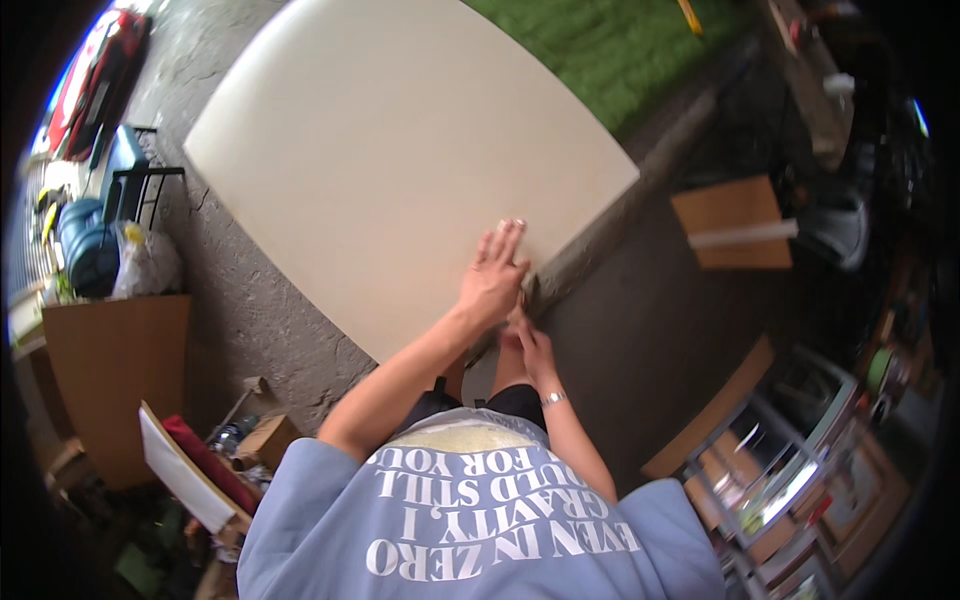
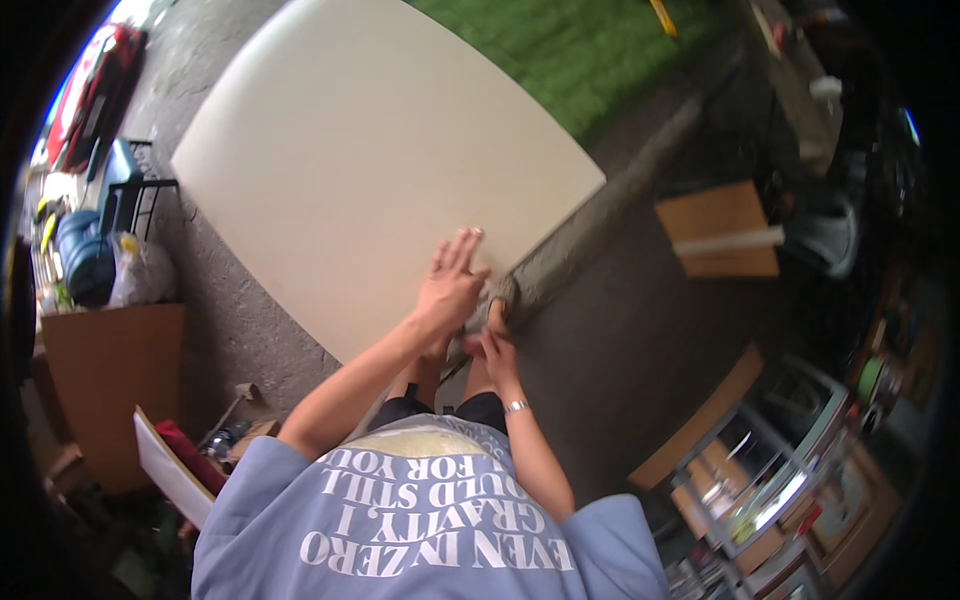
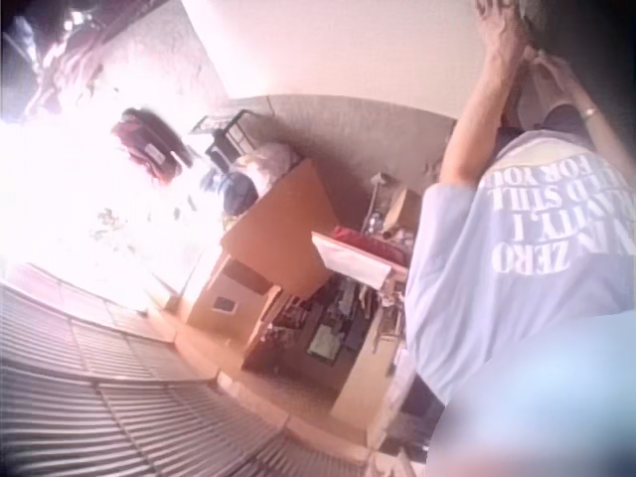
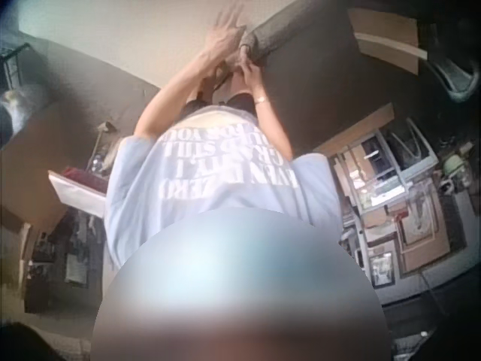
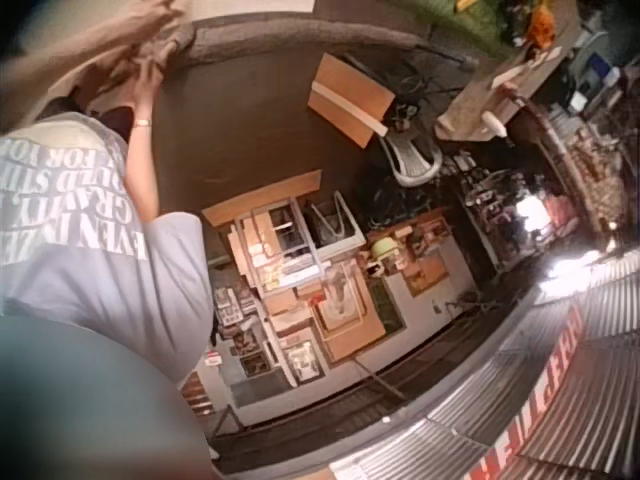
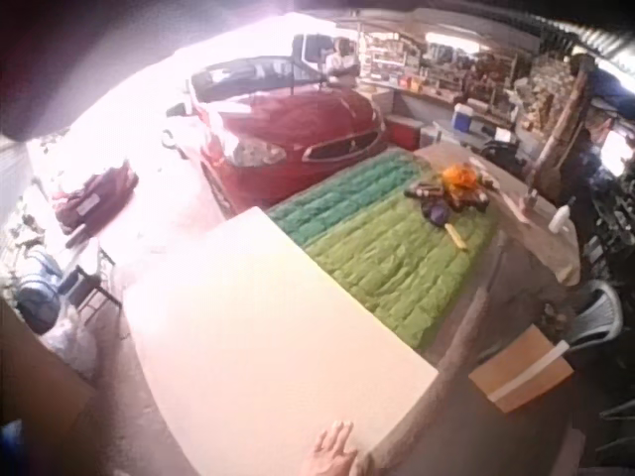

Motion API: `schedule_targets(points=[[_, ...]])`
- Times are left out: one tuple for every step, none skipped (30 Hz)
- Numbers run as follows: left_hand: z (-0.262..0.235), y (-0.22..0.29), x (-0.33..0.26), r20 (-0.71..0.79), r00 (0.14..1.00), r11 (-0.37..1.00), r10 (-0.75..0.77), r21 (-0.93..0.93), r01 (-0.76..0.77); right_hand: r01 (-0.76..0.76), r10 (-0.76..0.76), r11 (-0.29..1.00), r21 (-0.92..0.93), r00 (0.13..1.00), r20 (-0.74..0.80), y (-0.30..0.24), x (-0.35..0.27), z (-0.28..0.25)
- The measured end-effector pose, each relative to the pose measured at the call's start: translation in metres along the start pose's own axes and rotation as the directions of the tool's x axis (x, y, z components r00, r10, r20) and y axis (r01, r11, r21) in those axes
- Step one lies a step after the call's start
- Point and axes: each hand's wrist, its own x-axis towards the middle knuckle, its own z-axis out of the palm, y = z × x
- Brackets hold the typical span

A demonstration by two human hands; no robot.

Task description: The person assembles a large cardboard cutout by attaching a printed portrait to a wooden backing. They align the portrait, smooth it onto the board, and then attach a wooden strip to the bottom edge.

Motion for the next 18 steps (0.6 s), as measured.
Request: schedule_targets(points=[[-0.011,0.005,0.007,0.064,0.998,1.0,-0.015,0.001,0.015,-0.076,0.04,0.967,-0.243,0.988,-0.151,-0.006,-0.01,-0.016],[-0.023,0.012,0.01,-0.013,1.0,1.0,-0.009,-0.029,0.008,-0.12,0.099,0.987,-0.108,0.978,-0.182,-0.015,-0.023,-0.038],[-0.036,0.024,0.013,-0.102,0.994,0.997,-0.023,-0.081,0.015,-0.132,0.104,0.984,-0.123,0.973,-0.208,-0.03,-0.03,-0.064],[-0.049,0.038,0.011,-0.248,0.969,0.985,-0.002,-0.167,-0.041,-0.106,0.044,0.975,-0.195,0.953,-0.299,-0.045,-0.036,-0.088],[-0.061,0.051,0.006,-0.351,0.936,0.949,-0.002,-0.297,-0.109,-0.111,0.015,0.956,-0.27,0.943,-0.333,-0.065,-0.038,-0.114],[-0.07,0.064,-0.003,-0.452,0.892,0.917,-0.004,-0.358,-0.176,-0.092,-0.03,0.942,-0.322,0.934,-0.356,-0.087,-0.037,-0.135],[-0.076,0.072,-0.018,-0.481,0.875,0.796,-0.059,-0.551,-0.25,-0.022,-0.127,0.916,-0.4,0.931,-0.342,-0.108,-0.035,-0.149],[-0.079,0.076,-0.035,-0.414,0.908,0.693,-0.062,-0.673,-0.259,0.001,-0.193,0.892,-0.453,0.905,-0.379,-0.134,-0.029,-0.156],[-0.079,0.075,-0.056,-0.346,0.936,0.577,-0.067,-0.779,-0.247,0.036,-0.222,0.873,-0.486,0.917,-0.333,-0.165,-0.023,-0.159],[-0.077,0.068,-0.073,-0.213,0.977,0.426,-0.034,-0.887,-0.178,0.021,-0.228,0.847,-0.532,0.917,-0.327,-0.2,-0.014,-0.156],[-0.071,0.062,-0.092,-0.176,0.983,0.205,-0.049,-0.965,-0.163,0.077,-0.268,0.805,-0.589,0.932,-0.245,-0.233,-0.001,-0.145],[-0.062,0.057,-0.116,-0.062,0.994,0.003,-0.091,-0.998,-0.062,0.094,-0.308,0.751,-0.654,0.925,-0.221,-0.265,0.016,-0.127],[-0.051,0.053,-0.135,0.059,0.985,-0.173,-0.161,-0.984,0.031,0.221,-0.414,0.694,-0.685,0.901,-0.129,-0.292,0.04,-0.101],[-0.039,0.052,-0.157,0.159,0.947,-0.372,-0.278,-0.927,0.047,0.379,-0.472,0.65,-0.659,0.88,0.04,-0.318,0.066,-0.073],[-0.027,0.055,-0.179,0.366,0.87,-0.625,-0.331,-0.776,0.089,0.485,-0.509,0.602,-0.634,0.845,0.163,-0.344,0.099,-0.039],[-0.014,0.054,-0.194,0.274,0.837,-0.549,-0.473,-0.835,-0.037,0.5,-0.455,0.558,-0.662,0.852,0.26,-0.374,0.134,-0.002],[0.0,0.057,-0.209,0.319,0.789,-0.641,-0.525,-0.758,-0.121,0.596,-0.433,0.496,-0.631,0.8,0.415,-0.397,0.169,0.039],[0.012,0.067,-0.216,0.345,0.684,-0.619,-0.643,-0.76,-0.199,0.711,-0.422,0.371,-0.597,0.702,0.573,-0.42,0.209,0.087]])
